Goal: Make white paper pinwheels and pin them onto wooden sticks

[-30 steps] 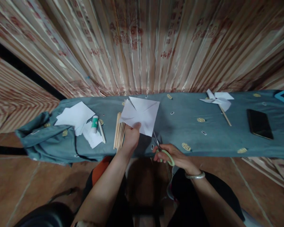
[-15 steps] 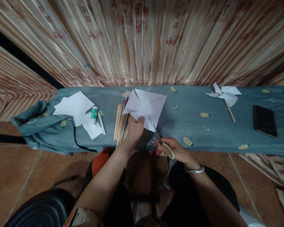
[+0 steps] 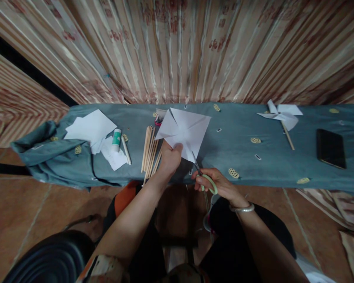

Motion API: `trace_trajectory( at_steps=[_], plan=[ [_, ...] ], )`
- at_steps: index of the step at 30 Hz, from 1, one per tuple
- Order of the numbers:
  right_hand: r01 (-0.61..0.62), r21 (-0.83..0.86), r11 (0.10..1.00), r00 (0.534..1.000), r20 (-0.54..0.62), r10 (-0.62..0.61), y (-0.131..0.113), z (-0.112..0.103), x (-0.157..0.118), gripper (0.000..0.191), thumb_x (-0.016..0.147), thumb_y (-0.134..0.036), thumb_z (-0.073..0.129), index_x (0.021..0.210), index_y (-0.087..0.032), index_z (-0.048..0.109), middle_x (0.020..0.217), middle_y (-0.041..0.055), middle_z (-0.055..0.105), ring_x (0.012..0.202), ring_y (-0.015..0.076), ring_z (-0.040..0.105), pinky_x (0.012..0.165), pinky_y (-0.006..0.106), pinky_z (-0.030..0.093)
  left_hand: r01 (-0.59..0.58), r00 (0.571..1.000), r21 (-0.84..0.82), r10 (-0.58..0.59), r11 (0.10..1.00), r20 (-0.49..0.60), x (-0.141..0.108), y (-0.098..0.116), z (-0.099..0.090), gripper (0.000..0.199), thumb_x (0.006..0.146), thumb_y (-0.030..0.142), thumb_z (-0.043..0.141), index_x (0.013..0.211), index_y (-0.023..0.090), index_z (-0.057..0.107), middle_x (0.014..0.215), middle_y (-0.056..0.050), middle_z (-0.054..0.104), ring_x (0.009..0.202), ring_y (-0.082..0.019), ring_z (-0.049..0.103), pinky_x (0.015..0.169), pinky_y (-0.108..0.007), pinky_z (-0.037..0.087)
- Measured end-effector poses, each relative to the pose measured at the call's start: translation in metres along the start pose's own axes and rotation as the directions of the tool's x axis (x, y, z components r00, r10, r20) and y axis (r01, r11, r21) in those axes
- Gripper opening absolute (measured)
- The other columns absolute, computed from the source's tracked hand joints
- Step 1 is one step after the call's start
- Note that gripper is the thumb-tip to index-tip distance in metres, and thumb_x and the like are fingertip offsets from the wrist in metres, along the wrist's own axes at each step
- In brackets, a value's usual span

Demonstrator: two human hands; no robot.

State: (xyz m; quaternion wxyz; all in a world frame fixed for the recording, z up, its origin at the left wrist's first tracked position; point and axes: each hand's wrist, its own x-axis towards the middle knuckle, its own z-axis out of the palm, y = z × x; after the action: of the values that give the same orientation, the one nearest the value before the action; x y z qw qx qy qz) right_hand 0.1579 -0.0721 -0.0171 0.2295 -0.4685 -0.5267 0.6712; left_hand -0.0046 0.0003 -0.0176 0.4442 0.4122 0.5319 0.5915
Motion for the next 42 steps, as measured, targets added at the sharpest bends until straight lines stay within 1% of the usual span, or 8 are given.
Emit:
trace_trajectory(
  at_steps=[6,12,16,20,24,32,36,42],
  plan=[
    [0.007,0.013,1.000,1.000,-0.004,-0.007,0.0007,0.0005,0.0003,0.055,0.073,-0.068,0.066,0.086,-0.015,0.067,0.065,0.0014,0.067,0.056,0.0100,0.060,0.051,0.021,0.047,-0.015,1.000,0.010,0.015,1.000,-0.002,-0.0013,0.0009,0.0001,0.038,0.064,0.016,0.059,0.101,0.014,0.065,0.088,-0.006,0.071,0.081,-0.020,0.065,0.077,-0.029,0.050],
    [0.026,-0.014,1.000,1.000,0.003,-0.026,-0.0004,-0.0002,0.0004,0.054,0.073,-0.068,0.065,0.084,-0.016,0.066,0.066,0.0017,0.067,0.056,0.0106,0.061,0.050,0.022,0.046,-0.022,1.000,0.012,0.022,1.000,0.015,-0.0029,0.0014,-0.0001,0.041,0.064,0.015,0.058,0.104,0.015,0.064,0.091,-0.006,0.071,0.086,-0.021,0.066,0.082,-0.031,0.051],
    [0.018,-0.031,0.999,1.000,-0.006,-0.019,-0.0005,-0.0005,0.0006,0.056,0.074,-0.070,0.064,0.085,-0.016,0.066,0.066,0.0026,0.068,0.056,0.0111,0.060,0.050,0.022,0.046,-0.001,1.000,0.021,0.001,1.000,0.027,-0.0038,0.0030,-0.0003,0.038,0.064,0.017,0.058,0.102,0.014,0.063,0.094,-0.008,0.070,0.089,-0.022,0.065,0.084,-0.033,0.051],
    [0.009,-0.027,1.000,1.000,-0.001,-0.009,-0.0004,-0.0007,0.0011,0.054,0.073,-0.068,0.066,0.086,-0.015,0.067,0.066,0.0025,0.067,0.057,0.0116,0.060,0.050,0.022,0.046,0.012,1.000,0.024,-0.013,1.000,0.023,-0.0042,0.0039,0.0000,0.036,0.064,0.017,0.058,0.100,0.014,0.063,0.091,-0.007,0.070,0.089,-0.022,0.065,0.083,-0.032,0.051],
    [-0.011,0.006,1.000,1.000,-0.016,0.012,-0.0007,0.0004,0.0011,0.049,0.070,-0.062,0.072,0.085,-0.015,0.067,0.064,0.0015,0.067,0.056,0.0111,0.060,0.049,0.021,0.045,0.030,0.999,0.021,-0.030,0.999,0.012,-0.0043,0.0040,0.0003,0.040,0.064,0.016,0.058,0.103,0.014,0.063,0.092,-0.007,0.071,0.085,-0.022,0.066,0.079,-0.032,0.051],
    [-0.021,0.065,0.998,0.999,-0.040,0.023,-0.0003,0.0028,0.0019,0.047,0.066,-0.061,0.076,0.079,-0.017,0.066,0.059,-0.0016,0.065,0.050,0.0088,0.057,0.046,0.020,0.043,0.002,1.000,0.004,-0.002,1.000,0.001,-0.0037,0.0029,0.0011,0.045,0.064,0.014,0.058,0.109,0.015,0.061,0.095,-0.007,0.071,0.090,-0.022,0.066,0.085,-0.033,0.050],
    [-0.031,0.068,0.997,0.999,-0.038,0.033,-0.0007,0.0025,0.0021,0.048,0.065,-0.061,0.077,0.080,-0.017,0.065,0.059,-0.0014,0.065,0.051,0.0092,0.058,0.047,0.021,0.044,0.017,1.000,0.002,-0.017,1.000,0.004,-0.0036,0.0045,0.0007,0.044,0.064,0.014,0.058,0.109,0.015,0.062,0.092,-0.007,0.071,0.087,-0.022,0.066,0.083,-0.032,0.051],
    [-0.024,0.072,0.997,0.998,-0.050,0.027,0.0004,0.0028,0.0025,0.048,0.063,-0.060,0.078,0.078,-0.016,0.066,0.057,-0.0019,0.064,0.049,0.0087,0.056,0.047,0.020,0.042,0.016,1.000,0.010,-0.016,1.000,0.009,-0.0029,0.0050,-0.0003,0.039,0.064,0.016,0.058,0.102,0.015,0.063,0.089,-0.007,0.071,0.089,-0.023,0.066,0.083,-0.033,0.051]
  ],
)
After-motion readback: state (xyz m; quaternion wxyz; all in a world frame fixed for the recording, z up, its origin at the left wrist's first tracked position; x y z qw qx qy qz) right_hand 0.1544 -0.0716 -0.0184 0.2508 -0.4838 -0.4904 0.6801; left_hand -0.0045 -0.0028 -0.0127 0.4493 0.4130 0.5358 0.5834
